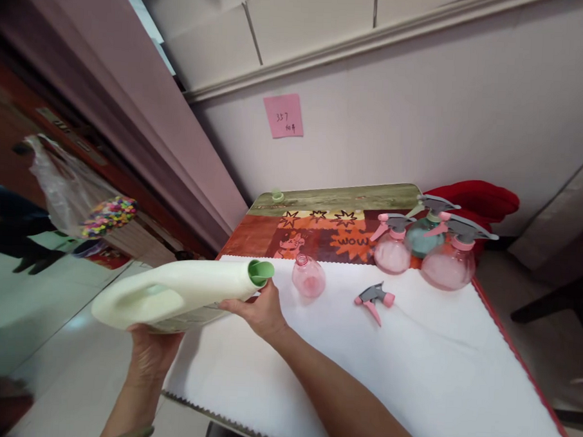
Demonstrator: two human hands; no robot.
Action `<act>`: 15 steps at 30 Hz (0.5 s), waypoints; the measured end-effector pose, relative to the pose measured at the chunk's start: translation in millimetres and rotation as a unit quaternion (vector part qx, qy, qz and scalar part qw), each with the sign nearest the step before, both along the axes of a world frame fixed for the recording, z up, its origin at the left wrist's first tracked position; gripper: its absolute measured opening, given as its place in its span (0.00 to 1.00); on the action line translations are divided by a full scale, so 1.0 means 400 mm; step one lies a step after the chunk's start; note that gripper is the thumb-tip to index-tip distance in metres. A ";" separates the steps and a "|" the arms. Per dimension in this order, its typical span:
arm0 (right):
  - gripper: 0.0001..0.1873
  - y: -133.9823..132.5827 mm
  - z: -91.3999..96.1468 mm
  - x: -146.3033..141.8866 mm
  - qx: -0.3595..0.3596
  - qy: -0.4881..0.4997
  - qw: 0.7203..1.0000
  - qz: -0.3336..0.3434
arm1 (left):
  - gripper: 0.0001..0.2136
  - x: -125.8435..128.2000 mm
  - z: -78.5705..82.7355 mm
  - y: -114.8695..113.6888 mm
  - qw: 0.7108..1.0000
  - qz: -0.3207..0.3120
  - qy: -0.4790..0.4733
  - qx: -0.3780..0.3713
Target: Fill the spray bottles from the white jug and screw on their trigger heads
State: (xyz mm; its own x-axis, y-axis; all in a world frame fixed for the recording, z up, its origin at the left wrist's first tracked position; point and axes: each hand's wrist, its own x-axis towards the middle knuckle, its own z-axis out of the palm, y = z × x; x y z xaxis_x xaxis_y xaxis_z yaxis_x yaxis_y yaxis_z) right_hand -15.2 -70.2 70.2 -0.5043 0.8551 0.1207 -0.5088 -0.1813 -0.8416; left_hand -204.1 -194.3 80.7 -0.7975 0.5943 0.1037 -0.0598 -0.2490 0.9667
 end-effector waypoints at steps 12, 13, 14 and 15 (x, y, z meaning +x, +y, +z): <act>0.35 0.039 0.063 0.036 -0.076 0.106 0.991 0.014 | 0.32 -0.005 0.052 0.045 1.000 0.002 0.026 0.018; 0.34 0.040 0.064 0.036 -0.087 0.109 0.990 0.016 | 0.32 -0.003 0.064 0.048 0.999 0.002 0.033 0.014; 0.34 0.041 0.065 0.036 -0.100 0.110 0.989 0.020 | 0.32 -0.001 0.077 0.050 0.999 0.006 0.040 0.005; 0.34 0.042 0.067 0.037 -0.112 0.110 0.987 0.024 | 0.32 0.001 0.089 0.052 0.999 0.013 0.048 -0.010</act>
State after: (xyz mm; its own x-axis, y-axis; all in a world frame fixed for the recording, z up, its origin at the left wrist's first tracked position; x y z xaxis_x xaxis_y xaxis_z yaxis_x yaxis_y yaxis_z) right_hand -0.5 -53.4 96.9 -0.5270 0.8489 0.0411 -0.6608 -0.3789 -0.6479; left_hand -203.6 -173.5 116.4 -0.7993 0.5764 0.1698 0.0401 -0.2307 0.9722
